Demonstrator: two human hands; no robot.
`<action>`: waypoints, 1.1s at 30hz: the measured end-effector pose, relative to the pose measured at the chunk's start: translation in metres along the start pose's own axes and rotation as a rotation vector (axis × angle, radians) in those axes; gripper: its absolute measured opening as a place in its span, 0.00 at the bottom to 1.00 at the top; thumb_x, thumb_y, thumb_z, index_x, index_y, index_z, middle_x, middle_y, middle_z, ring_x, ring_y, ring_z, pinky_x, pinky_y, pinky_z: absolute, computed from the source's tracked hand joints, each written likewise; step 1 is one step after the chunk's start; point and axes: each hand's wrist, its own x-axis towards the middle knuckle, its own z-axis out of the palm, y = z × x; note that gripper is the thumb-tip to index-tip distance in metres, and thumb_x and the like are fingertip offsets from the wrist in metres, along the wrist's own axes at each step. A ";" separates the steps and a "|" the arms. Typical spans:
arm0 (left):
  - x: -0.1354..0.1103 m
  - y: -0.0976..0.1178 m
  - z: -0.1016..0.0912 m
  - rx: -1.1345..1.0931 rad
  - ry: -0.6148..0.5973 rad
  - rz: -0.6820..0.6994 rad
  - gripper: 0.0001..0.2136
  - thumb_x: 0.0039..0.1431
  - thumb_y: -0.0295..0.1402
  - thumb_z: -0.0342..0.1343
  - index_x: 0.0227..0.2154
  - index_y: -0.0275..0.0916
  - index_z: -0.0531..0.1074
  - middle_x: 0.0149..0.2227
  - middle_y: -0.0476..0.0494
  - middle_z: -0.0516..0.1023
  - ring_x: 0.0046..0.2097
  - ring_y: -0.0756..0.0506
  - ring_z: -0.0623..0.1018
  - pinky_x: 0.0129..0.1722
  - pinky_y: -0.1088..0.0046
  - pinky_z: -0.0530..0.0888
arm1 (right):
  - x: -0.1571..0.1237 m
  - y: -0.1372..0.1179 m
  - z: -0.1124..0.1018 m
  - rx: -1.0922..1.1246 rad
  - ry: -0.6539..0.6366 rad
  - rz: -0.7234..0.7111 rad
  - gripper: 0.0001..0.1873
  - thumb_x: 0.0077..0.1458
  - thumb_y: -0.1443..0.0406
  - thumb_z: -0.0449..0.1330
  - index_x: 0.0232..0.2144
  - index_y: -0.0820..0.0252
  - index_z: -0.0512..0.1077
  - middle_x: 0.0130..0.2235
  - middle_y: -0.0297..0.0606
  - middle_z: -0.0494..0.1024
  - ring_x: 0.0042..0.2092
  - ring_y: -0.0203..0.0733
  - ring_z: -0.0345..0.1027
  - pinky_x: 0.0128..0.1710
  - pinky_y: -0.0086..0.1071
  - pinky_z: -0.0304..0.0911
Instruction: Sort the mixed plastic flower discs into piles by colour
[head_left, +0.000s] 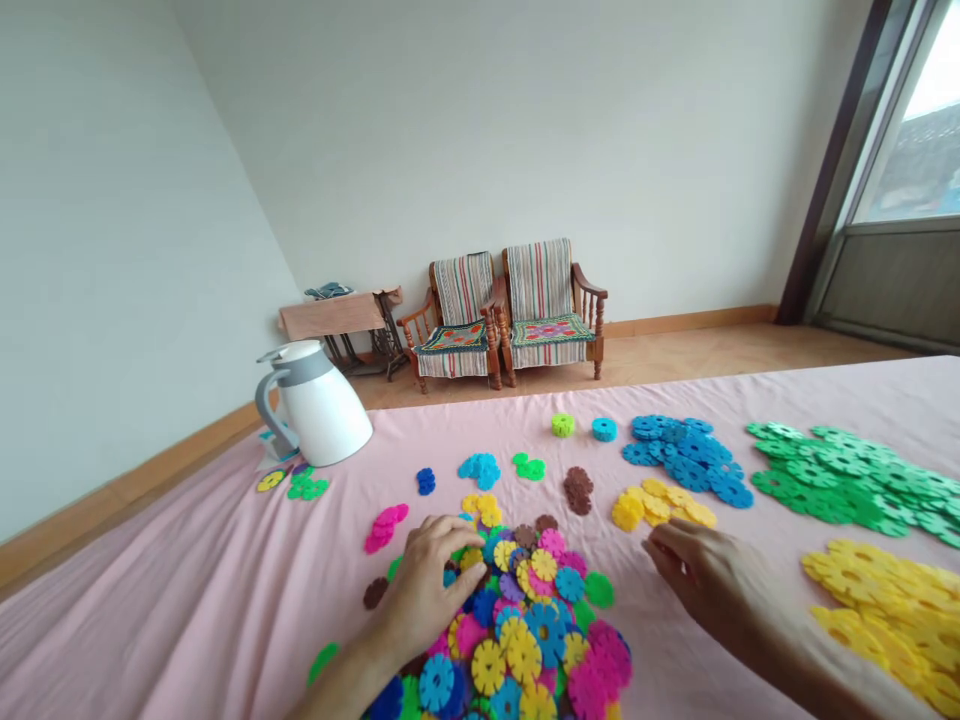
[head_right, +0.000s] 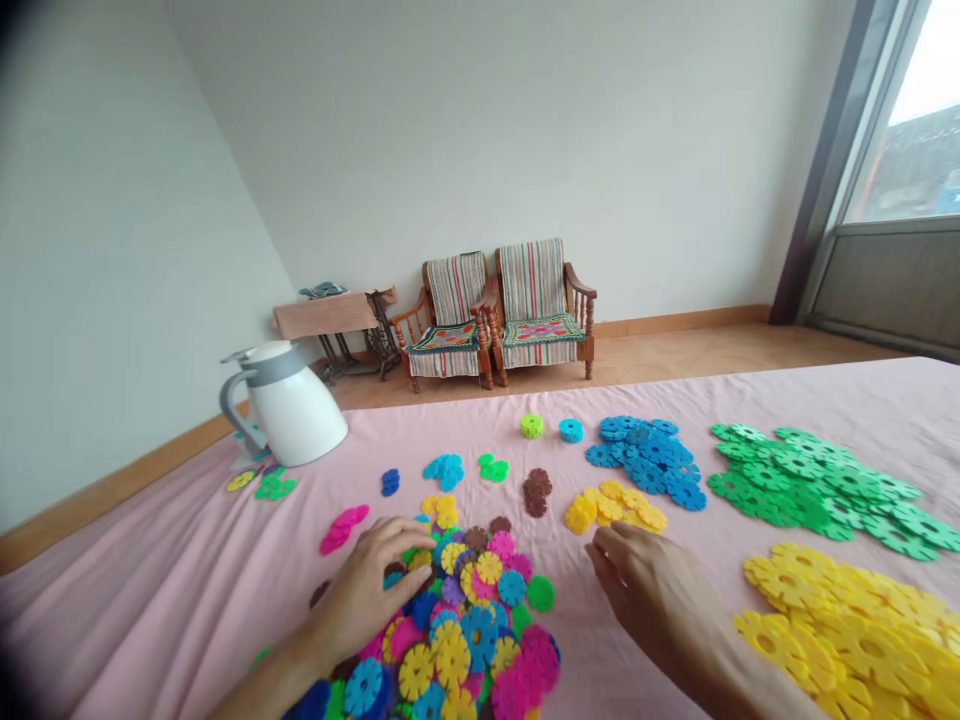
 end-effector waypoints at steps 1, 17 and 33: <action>0.000 0.000 -0.001 -0.022 -0.009 0.012 0.05 0.55 0.32 0.56 0.33 0.42 0.75 0.41 0.44 0.75 0.48 0.42 0.72 0.49 0.63 0.67 | -0.001 -0.001 0.001 0.007 -0.019 -0.004 0.18 0.61 0.60 0.46 0.21 0.56 0.65 0.23 0.33 0.73 0.26 0.38 0.68 0.25 0.29 0.52; 0.015 0.003 -0.003 -0.071 -0.049 0.063 0.19 0.54 0.23 0.50 0.47 0.47 0.73 0.45 0.43 0.72 0.50 0.44 0.70 0.53 0.64 0.67 | -0.002 -0.006 0.014 0.069 -0.036 -0.047 0.10 0.57 0.65 0.49 0.24 0.56 0.60 0.25 0.32 0.71 0.26 0.36 0.67 0.26 0.28 0.55; 0.034 -0.003 -0.018 -0.126 -0.003 -0.017 0.11 0.56 0.25 0.49 0.33 0.39 0.76 0.37 0.44 0.78 0.39 0.47 0.76 0.37 0.73 0.71 | -0.002 -0.004 0.015 0.125 -0.054 -0.035 0.08 0.56 0.66 0.49 0.25 0.56 0.59 0.26 0.32 0.70 0.27 0.36 0.66 0.27 0.29 0.55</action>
